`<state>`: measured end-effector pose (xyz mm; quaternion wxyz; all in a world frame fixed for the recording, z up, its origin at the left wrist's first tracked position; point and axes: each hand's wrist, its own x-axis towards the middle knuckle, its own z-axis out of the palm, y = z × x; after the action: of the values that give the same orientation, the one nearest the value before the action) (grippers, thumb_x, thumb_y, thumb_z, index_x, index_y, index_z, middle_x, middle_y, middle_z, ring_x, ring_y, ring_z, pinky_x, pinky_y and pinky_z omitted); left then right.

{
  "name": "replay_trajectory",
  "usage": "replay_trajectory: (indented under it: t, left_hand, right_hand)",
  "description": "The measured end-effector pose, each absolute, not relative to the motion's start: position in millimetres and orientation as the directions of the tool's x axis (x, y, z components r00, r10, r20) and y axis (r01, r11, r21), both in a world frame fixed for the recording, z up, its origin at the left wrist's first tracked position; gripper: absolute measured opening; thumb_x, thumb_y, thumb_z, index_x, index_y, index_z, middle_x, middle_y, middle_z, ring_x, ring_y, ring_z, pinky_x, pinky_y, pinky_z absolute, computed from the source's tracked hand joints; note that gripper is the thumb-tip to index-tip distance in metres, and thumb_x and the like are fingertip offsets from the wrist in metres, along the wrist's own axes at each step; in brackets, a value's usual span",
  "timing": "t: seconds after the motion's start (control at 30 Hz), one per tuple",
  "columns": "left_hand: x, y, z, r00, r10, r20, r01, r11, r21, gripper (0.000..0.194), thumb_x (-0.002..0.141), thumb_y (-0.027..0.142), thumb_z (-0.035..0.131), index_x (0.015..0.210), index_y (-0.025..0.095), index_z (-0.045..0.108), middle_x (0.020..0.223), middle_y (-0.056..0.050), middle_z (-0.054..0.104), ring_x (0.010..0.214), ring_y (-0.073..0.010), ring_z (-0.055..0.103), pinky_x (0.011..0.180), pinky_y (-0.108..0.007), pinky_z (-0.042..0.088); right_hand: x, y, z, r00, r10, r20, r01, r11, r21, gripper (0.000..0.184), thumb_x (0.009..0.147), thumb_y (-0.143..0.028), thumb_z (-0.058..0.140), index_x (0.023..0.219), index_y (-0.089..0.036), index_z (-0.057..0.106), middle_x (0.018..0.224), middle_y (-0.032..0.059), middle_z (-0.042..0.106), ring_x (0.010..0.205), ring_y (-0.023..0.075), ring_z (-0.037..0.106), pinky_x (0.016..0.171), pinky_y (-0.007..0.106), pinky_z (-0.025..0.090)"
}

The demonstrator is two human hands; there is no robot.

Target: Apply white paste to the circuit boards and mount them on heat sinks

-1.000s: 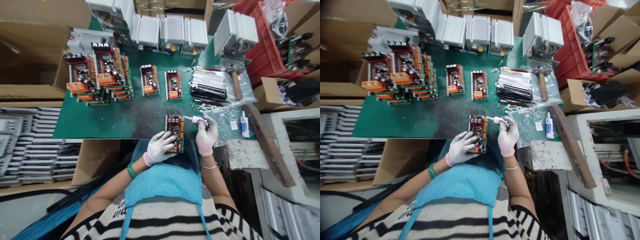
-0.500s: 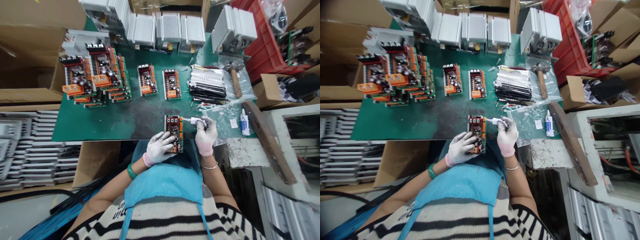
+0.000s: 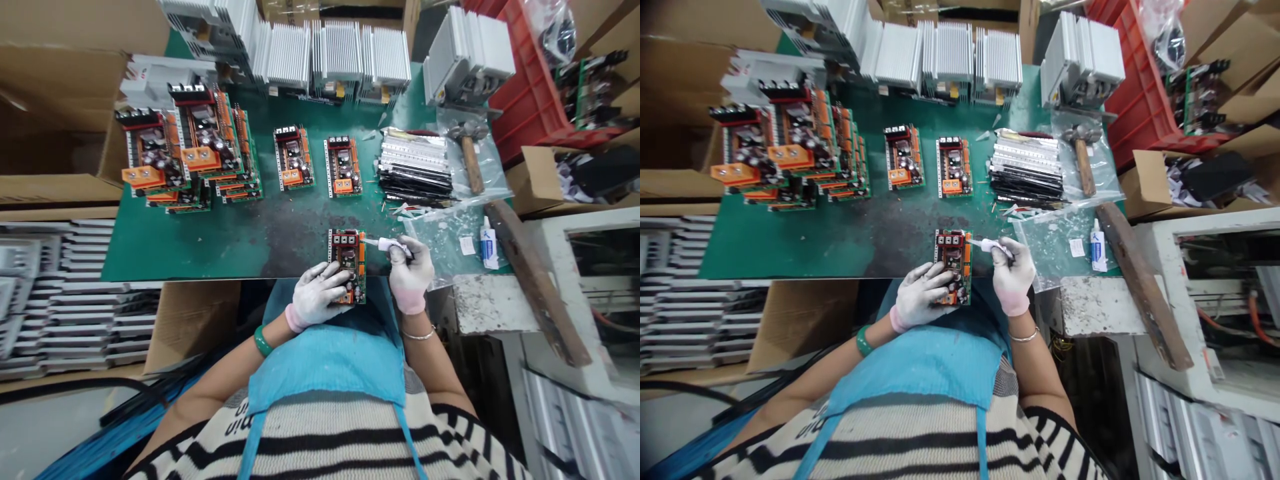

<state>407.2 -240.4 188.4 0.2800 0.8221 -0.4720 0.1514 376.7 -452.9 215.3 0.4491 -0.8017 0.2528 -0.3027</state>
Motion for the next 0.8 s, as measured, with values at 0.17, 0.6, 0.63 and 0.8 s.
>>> replay_trajectory:
  t: [0.17,0.6,0.63,0.8]
  left_hand:
    - [406.2,-238.9,186.2,0.52,-0.722,0.457,-0.853,-0.409,0.324,0.024,0.083,0.052,0.066,0.085,0.029,0.073,0.109,0.001,0.074,0.115,-0.0211,0.063,0.105,-0.036,0.043]
    - [406.8,-240.5,187.7,0.516,-0.72,0.464,-0.855,-0.398,0.333,0.023,0.083,0.051,0.067,0.082,0.028,0.072,0.11,0.001,0.074,0.116,-0.0211,0.063,0.105,-0.036,0.044]
    - [406.9,-240.6,187.9,0.514,-0.715,0.473,-0.856,-0.397,0.331,0.024,0.084,0.051,0.066,0.082,0.028,0.072,0.109,0.001,0.074,0.116,-0.0211,0.063,0.104,-0.036,0.044]
    - [406.9,-239.9,187.5,0.51,-0.715,0.478,-0.86,-0.405,0.312,0.028,0.086,0.054,0.062,0.083,0.028,0.072,0.108,0.001,0.074,0.113,-0.0221,0.065,0.101,-0.037,0.046]
  right_hand:
    - [373.6,-452.2,217.7,0.672,-0.7,0.243,-0.173,-0.467,-0.867,0.028,0.084,-0.045,0.064,0.097,-0.021,0.066,0.087,0.0023,0.072,0.066,0.0153,0.067,0.066,0.03,0.056]
    - [361.9,-452.6,215.9,0.686,-0.675,0.271,-0.161,-0.503,-0.849,0.022,0.083,-0.04,0.065,0.094,-0.021,0.066,0.084,0.0017,0.071,0.066,0.0154,0.067,0.064,0.029,0.055]
    - [360.7,-452.7,215.6,0.685,-0.67,0.285,-0.155,-0.516,-0.843,0.022,0.083,-0.039,0.065,0.094,-0.021,0.066,0.084,0.0017,0.071,0.068,0.0157,0.067,0.065,0.029,0.055]
    - [354.4,-453.4,213.9,0.686,-0.642,0.342,-0.138,-0.577,-0.805,0.02,0.083,-0.04,0.065,0.09,-0.022,0.066,0.082,0.0014,0.071,0.071,0.0167,0.067,0.067,0.03,0.054]
